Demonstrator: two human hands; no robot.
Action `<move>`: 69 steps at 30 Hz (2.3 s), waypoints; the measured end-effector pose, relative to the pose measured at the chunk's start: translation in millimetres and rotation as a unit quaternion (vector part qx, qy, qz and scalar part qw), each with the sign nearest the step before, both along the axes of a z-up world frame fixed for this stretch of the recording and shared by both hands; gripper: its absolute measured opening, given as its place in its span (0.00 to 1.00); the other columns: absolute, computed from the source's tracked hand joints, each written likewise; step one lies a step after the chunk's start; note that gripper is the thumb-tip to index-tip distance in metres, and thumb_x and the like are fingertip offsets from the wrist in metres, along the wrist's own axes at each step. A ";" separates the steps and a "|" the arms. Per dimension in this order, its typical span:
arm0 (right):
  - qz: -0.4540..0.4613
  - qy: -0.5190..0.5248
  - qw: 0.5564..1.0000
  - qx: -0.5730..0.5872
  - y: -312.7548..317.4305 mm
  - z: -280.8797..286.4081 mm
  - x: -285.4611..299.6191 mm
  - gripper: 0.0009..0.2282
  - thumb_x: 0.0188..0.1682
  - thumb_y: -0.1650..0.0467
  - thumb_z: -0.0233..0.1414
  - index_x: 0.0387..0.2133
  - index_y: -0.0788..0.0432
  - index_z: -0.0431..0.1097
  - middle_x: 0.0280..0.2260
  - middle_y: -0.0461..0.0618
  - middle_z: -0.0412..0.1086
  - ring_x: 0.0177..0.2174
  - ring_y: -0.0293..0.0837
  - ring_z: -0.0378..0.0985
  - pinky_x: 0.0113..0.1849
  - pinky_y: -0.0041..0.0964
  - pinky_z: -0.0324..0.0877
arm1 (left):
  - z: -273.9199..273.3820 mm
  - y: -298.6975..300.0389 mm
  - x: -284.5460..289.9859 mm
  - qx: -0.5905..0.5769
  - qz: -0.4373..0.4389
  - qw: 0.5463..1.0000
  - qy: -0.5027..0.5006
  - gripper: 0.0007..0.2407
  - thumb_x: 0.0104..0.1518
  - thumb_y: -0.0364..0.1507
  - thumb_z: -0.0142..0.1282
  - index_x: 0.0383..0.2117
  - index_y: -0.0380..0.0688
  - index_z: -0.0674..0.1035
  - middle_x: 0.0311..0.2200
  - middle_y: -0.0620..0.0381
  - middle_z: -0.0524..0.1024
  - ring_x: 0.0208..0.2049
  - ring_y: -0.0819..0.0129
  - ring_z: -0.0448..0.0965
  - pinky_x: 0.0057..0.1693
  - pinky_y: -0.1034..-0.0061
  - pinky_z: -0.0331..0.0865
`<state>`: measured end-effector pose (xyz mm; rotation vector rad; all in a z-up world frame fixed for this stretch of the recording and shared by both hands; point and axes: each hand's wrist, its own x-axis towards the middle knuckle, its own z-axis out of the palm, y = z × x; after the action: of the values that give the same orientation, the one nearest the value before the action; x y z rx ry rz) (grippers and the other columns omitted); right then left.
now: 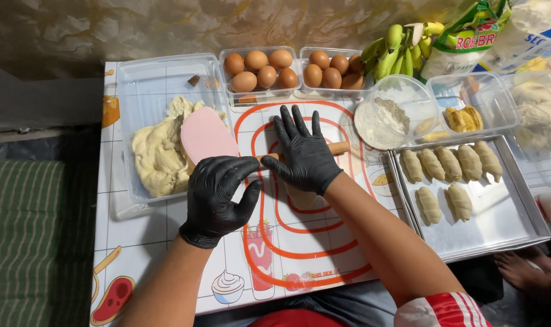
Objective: Wrapping fillings into dough to prepare pastries for baking.
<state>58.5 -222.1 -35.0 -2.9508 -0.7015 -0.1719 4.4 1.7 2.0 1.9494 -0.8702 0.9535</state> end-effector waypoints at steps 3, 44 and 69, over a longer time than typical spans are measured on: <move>0.036 -0.020 0.999 -0.025 -5.6 1.0 -29.9 0.45 0.48 0.40 0.38 0.65 0.67 0.51 0.67 0.71 0.49 0.64 0.70 0.51 0.60 0.76 0.41 | 5.4 -0.8 -2.8 -0.012 -0.021 1.000 0.004 0.11 0.59 0.28 0.57 0.46 0.40 0.81 0.42 0.52 0.79 0.42 0.56 0.80 0.51 0.63 0.72; -0.030 0.009 0.998 -0.062 -2.4 13.3 -32.8 0.45 0.49 0.39 0.33 0.64 0.65 0.54 0.67 0.66 0.50 0.66 0.66 0.48 0.58 0.82 0.38 | -0.5 -2.7 -0.2 0.001 0.006 1.000 -0.007 0.11 0.58 0.28 0.59 0.45 0.43 0.81 0.42 0.55 0.79 0.41 0.58 0.80 0.49 0.64 0.73; -0.041 0.044 0.998 -0.011 1.3 10.5 11.6 0.41 0.51 0.44 0.35 0.67 0.63 0.49 0.70 0.61 0.42 0.67 0.65 0.40 0.59 0.73 0.37 | 11.8 2.5 -4.4 0.041 0.014 0.999 0.032 0.09 0.62 0.30 0.52 0.44 0.42 0.81 0.41 0.52 0.82 0.41 0.57 0.82 0.47 0.63 0.72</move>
<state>70.1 -220.8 -24.5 -2.9891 -0.5765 -0.0407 -0.1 4.2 13.8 2.0550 -0.8600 0.8777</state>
